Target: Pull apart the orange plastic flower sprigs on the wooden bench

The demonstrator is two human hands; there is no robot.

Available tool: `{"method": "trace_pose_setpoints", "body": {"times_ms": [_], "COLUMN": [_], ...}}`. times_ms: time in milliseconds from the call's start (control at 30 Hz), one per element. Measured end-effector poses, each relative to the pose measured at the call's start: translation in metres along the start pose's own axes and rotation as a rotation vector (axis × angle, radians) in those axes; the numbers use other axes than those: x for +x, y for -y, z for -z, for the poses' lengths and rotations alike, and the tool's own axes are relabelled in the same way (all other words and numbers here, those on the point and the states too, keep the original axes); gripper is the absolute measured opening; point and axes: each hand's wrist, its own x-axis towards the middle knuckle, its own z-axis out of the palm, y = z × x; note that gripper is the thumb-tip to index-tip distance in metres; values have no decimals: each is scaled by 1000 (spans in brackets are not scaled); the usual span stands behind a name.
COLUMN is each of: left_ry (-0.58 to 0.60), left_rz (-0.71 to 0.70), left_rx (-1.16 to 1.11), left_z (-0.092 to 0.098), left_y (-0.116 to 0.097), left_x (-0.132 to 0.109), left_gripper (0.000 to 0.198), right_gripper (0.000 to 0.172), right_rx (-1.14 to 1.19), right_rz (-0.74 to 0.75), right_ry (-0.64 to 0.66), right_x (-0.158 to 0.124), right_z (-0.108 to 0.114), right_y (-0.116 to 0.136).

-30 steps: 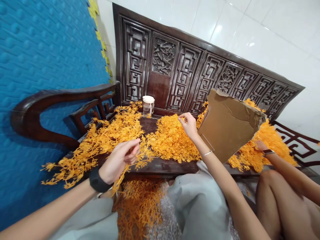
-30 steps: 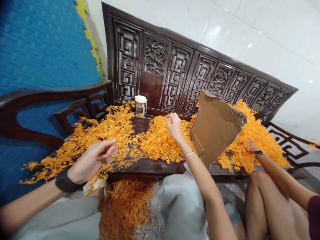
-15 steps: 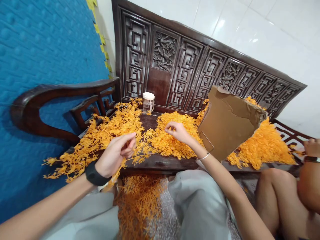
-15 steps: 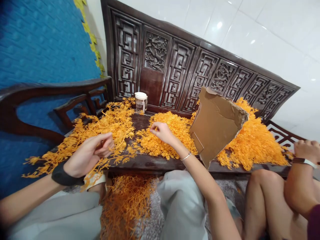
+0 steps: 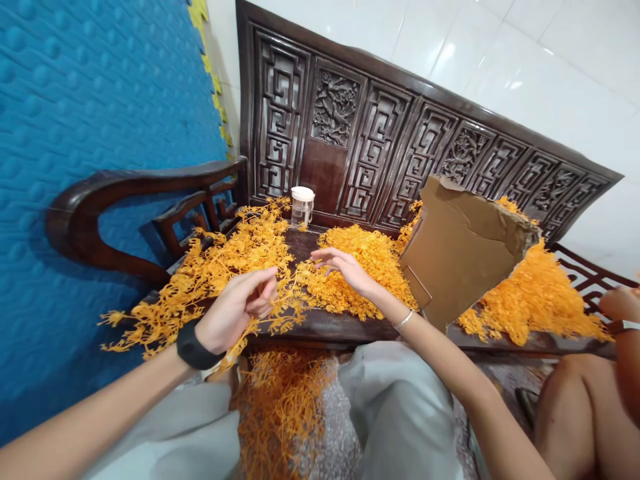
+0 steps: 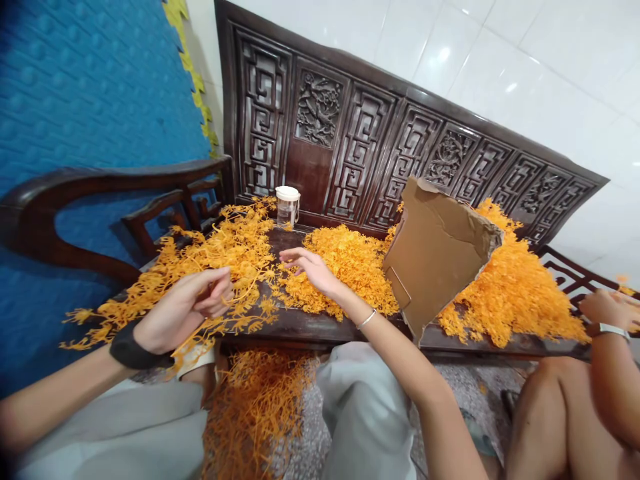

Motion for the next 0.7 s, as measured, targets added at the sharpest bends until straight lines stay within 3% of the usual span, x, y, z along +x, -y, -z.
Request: {"method": "trace_pose_setpoints", "body": {"times_ms": [67,133,300,433,533,700], "left_ry": [21,33,37,54,82,82], "left_rz": [18,27,16,19,56,87], "left_rx": [-22,-39,-10,51,47,14], "left_z": [1,2,3,1,-3,-1], "left_y": [1,1,0,2,3,0], "left_x": [0,-1,-1,-2,-2,-3], "left_gripper": [41,41,41,42,42,40], "right_gripper": [29,24,22,19,15,15], "right_rx": [133,82,-64,-270,-397,-288], "right_rz": [-36,-16,77,208,271,108], "right_ry": [78,125,67,2,30,-86], "right_x": [-2,-6,-17,-22,-26,-36], "right_z": [-5,-10,-11,-2,8,28], "right_y": [4,9,22,24,24,21]}}
